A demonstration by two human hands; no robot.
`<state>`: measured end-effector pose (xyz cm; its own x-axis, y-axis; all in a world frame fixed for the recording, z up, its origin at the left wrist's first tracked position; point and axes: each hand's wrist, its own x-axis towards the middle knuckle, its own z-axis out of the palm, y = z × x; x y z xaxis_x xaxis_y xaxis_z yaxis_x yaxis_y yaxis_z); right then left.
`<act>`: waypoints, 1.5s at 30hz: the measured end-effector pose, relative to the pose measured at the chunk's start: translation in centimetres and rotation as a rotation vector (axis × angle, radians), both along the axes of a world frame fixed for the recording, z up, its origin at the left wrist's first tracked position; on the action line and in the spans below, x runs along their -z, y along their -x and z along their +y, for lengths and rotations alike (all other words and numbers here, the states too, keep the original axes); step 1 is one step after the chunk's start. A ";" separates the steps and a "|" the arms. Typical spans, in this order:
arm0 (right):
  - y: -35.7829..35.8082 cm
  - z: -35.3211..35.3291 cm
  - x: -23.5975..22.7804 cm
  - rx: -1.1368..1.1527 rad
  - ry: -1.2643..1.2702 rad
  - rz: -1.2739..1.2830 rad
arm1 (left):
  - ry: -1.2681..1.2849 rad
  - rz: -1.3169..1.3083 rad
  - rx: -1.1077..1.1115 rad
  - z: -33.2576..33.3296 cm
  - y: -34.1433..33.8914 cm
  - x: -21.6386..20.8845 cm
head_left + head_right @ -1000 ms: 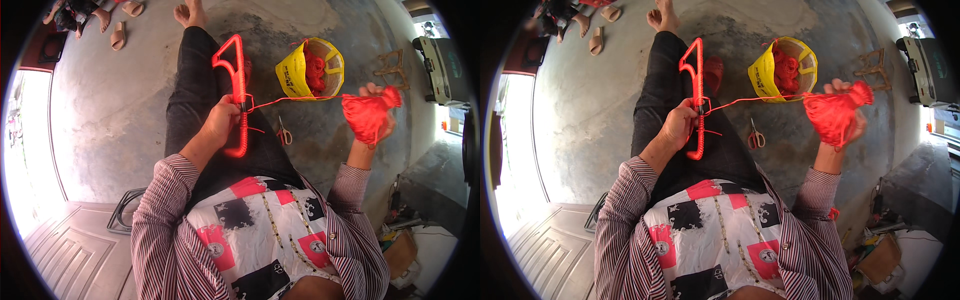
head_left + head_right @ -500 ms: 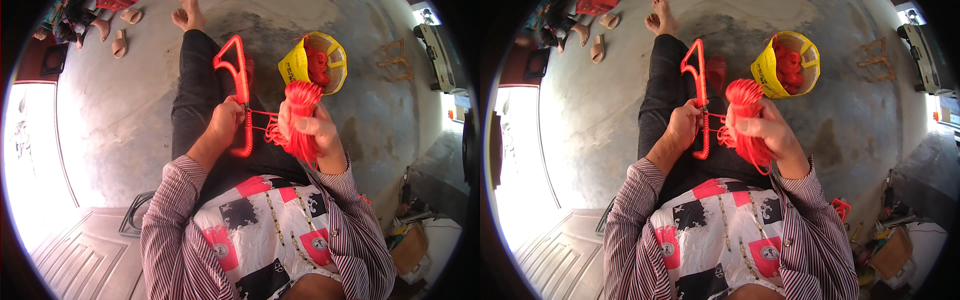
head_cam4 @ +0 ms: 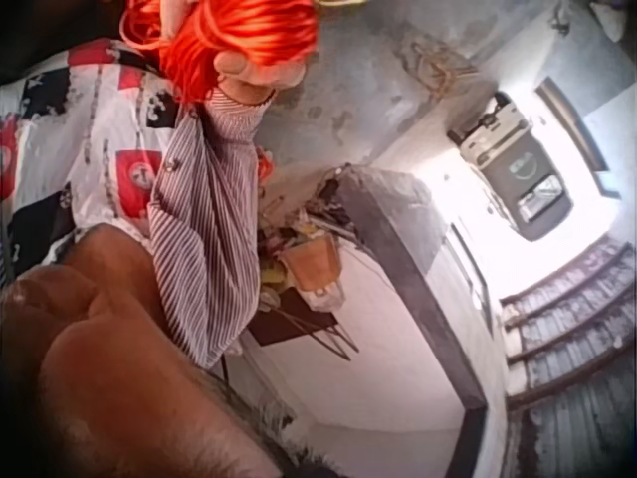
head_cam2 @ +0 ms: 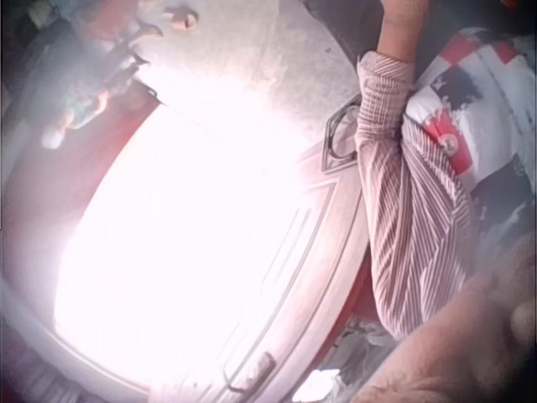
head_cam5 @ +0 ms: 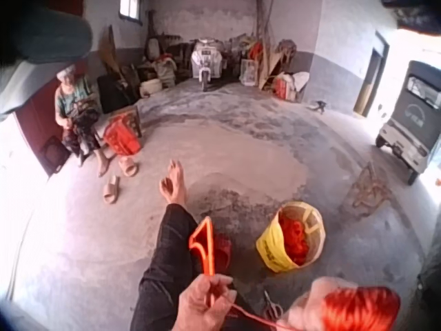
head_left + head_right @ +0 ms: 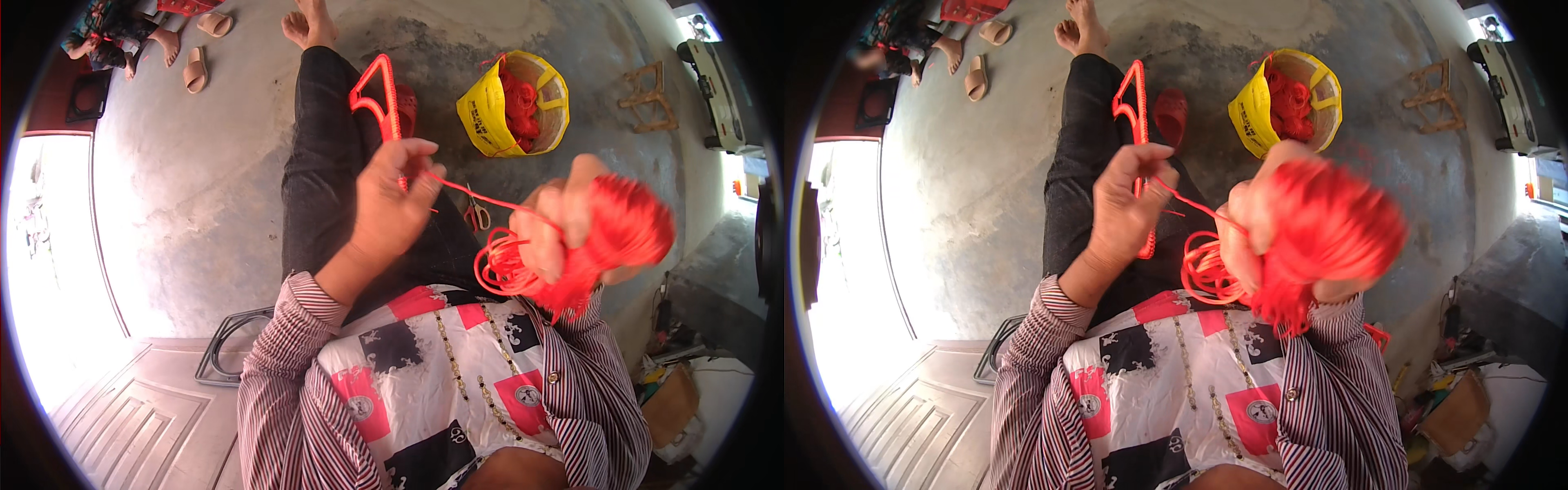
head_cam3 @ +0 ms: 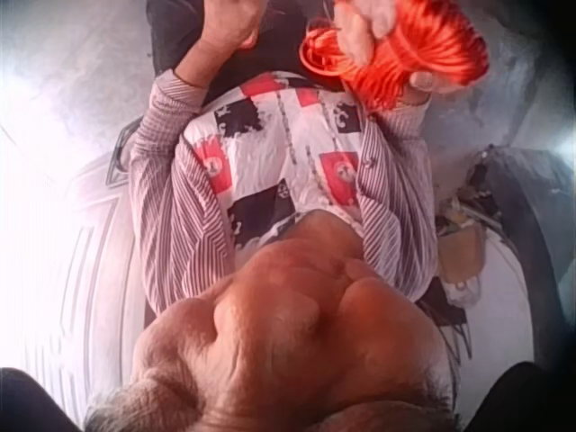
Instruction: Winding and securing a red bundle of string onto a red plastic hand tool structure.
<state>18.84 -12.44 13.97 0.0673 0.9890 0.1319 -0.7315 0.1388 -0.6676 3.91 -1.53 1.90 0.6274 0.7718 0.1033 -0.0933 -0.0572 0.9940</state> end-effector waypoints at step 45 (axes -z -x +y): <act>-9.3 1.5 4.8 0.500 -0.022 0.238 | 0.691 0.189 -0.038 4.1 1.9 0.8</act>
